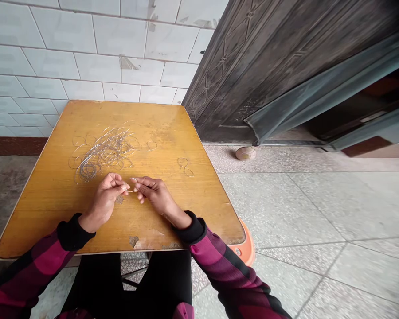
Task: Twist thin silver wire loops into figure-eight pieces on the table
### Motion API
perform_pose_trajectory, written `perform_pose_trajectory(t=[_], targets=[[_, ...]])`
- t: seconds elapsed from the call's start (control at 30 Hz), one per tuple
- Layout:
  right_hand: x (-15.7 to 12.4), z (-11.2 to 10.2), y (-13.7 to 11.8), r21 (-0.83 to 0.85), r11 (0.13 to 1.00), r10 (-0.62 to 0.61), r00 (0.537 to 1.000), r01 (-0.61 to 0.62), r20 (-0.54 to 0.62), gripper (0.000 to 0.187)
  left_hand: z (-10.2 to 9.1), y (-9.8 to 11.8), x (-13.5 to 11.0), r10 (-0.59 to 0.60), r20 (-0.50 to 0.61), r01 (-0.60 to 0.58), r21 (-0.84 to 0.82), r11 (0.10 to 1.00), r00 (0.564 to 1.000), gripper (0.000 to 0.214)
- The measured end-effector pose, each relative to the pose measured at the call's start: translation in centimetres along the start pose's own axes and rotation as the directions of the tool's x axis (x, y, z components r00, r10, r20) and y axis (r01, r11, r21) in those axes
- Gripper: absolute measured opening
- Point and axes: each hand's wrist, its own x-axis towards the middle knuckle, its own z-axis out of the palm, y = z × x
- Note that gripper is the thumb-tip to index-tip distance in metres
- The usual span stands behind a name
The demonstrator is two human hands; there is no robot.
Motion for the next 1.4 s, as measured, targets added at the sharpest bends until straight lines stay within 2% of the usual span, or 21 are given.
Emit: perform_pose_trajectory(t=[0.3,0.57,0.67,0.8,0.93,1.03,1.17,1.27,1.4], targets=[[0.2,0.1,-0.1,0.158,0.980,0.133,0.990,-0.123,-0.053,0.037,-0.3,0.3,0.3,-0.010,0.073,0.004,0.083,0.997,0.997,0.027],[0.5,-1.2,-0.8,0.191,0.973,0.143,0.987,-0.127,-0.071,0.032,-1.3,0.7,0.2,-0.066,0.189,0.031,0.181,0.983,0.980,0.028],[0.5,-1.7,-1.1,0.177,0.976,0.145,0.987,-0.130,-0.075,0.034,-1.4,1.0,0.4,-0.056,0.188,0.007,0.253,0.967,0.981,0.026],[0.6,-2.4,-1.2,0.124,0.984,0.139,0.988,-0.130,-0.067,0.033,-1.4,1.2,0.6,-0.020,0.159,-0.054,0.449,0.892,0.987,0.021],[0.6,-2.6,-1.4,0.100,0.988,0.126,0.989,-0.118,-0.081,0.031,-1.6,0.7,0.8,0.025,0.202,-0.141,0.585,0.799,0.979,0.020],[0.5,-2.4,-1.6,0.125,0.989,0.096,0.989,-0.081,-0.117,0.030,-1.7,0.3,0.9,0.044,0.160,-0.125,0.542,0.831,0.986,0.020],[0.5,-1.7,-1.4,0.145,0.986,0.095,0.990,-0.080,-0.101,0.033,-1.4,0.2,0.8,0.067,0.040,-0.077,0.357,0.931,0.997,0.020],[0.4,-1.1,-0.9,0.132,0.986,0.111,0.993,-0.105,-0.039,0.032,-1.1,0.3,0.6,0.025,0.039,-0.034,0.254,0.966,0.999,0.021],[0.3,-0.6,-0.6,0.150,0.984,0.105,0.994,-0.099,-0.032,0.027,-1.0,0.4,0.4,-0.037,0.063,0.025,0.190,0.982,0.997,0.021]])
